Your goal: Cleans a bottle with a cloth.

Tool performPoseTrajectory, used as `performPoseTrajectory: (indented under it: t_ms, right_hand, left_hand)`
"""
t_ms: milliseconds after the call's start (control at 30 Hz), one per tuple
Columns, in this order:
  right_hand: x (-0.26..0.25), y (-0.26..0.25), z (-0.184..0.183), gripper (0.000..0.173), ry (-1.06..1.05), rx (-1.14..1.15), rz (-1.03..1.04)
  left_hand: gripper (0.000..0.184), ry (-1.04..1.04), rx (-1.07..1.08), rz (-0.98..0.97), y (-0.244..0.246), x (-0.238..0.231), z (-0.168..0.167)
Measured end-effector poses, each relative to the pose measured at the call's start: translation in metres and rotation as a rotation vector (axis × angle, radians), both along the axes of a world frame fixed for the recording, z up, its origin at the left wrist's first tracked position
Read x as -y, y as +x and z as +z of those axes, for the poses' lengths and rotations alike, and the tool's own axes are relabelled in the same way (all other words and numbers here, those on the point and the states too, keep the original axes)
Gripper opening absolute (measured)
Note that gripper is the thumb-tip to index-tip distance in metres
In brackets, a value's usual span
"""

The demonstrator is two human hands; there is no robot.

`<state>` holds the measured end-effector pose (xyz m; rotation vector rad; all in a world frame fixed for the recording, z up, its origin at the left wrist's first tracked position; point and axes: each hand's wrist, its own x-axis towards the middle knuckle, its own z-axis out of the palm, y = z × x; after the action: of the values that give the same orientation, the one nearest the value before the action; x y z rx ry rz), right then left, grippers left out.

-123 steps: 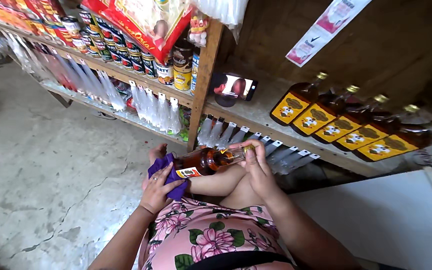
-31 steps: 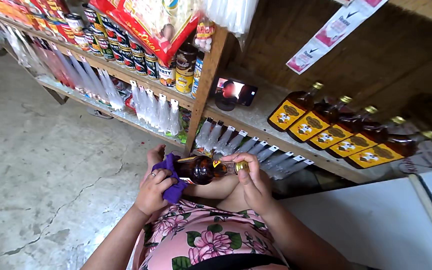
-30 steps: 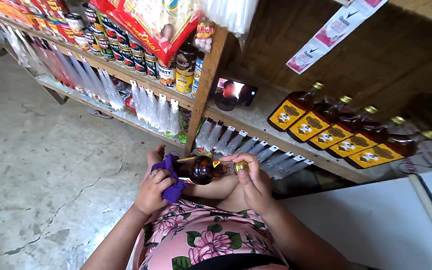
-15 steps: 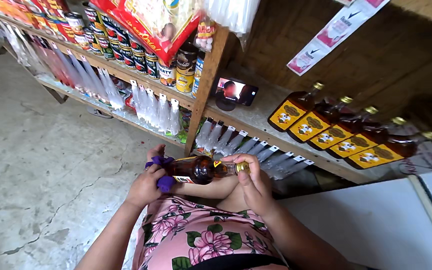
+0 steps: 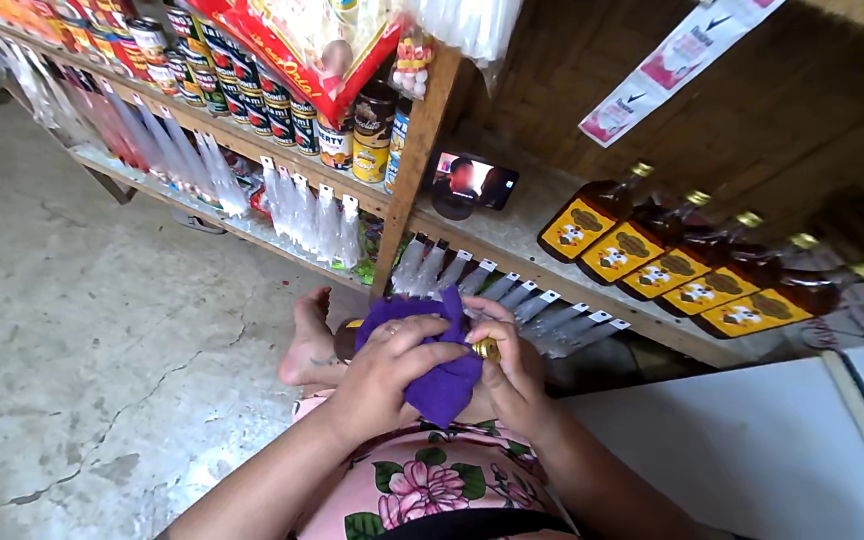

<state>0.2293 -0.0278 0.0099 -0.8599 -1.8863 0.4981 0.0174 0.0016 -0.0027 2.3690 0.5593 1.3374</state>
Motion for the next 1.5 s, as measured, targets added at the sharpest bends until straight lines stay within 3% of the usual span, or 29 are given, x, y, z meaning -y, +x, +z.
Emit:
performPoseTrajectory:
  t_ms: [333, 533, 767, 933, 1033, 1133, 1300, 1500]
  right_hand:
    - [-0.001, 0.011, 0.002, 0.045, -0.075, 0.002, 0.174]
    - [-0.001, 0.009, 0.003, 0.046, -0.061, 0.006, 0.231]
    - [0.005, 0.001, 0.007, 0.042, -0.038, 0.060, 0.122]
    - [0.004, -0.016, 0.008, 0.040, -0.163, -0.239, 0.081]
    - [0.004, -0.026, 0.018, 0.032, -0.360, -0.531, 0.108]
    - [-0.002, -0.040, 0.025, 0.020, -0.395, -0.711, 0.124]
    - [-0.016, -0.069, 0.030, 0.017, -0.369, -0.719, 0.173]
    - [-0.037, -0.109, 0.040, 0.017, -0.344, -0.563, 0.271]
  left_hand:
    - [0.047, -0.018, -0.121, 0.019, -0.021, -0.025, -0.018]
    - [0.044, -0.094, -0.118, 0.029, -0.035, -0.037, -0.032]
    - [0.034, -0.409, 0.027, 0.163, -0.048, -0.039, -0.053]
    - [0.039, -0.469, 0.093, 0.213, -0.058, -0.040, -0.074]
    - [0.041, -0.484, 0.106, 0.226, -0.063, -0.038, -0.083]
    - [0.046, -0.497, 0.135, 0.233, -0.063, -0.033, -0.090]
    - [0.047, -0.406, 0.301, 0.213, -0.056, -0.021, -0.087]
    - [0.041, -0.265, 0.417, 0.212, -0.059, -0.014, -0.065]
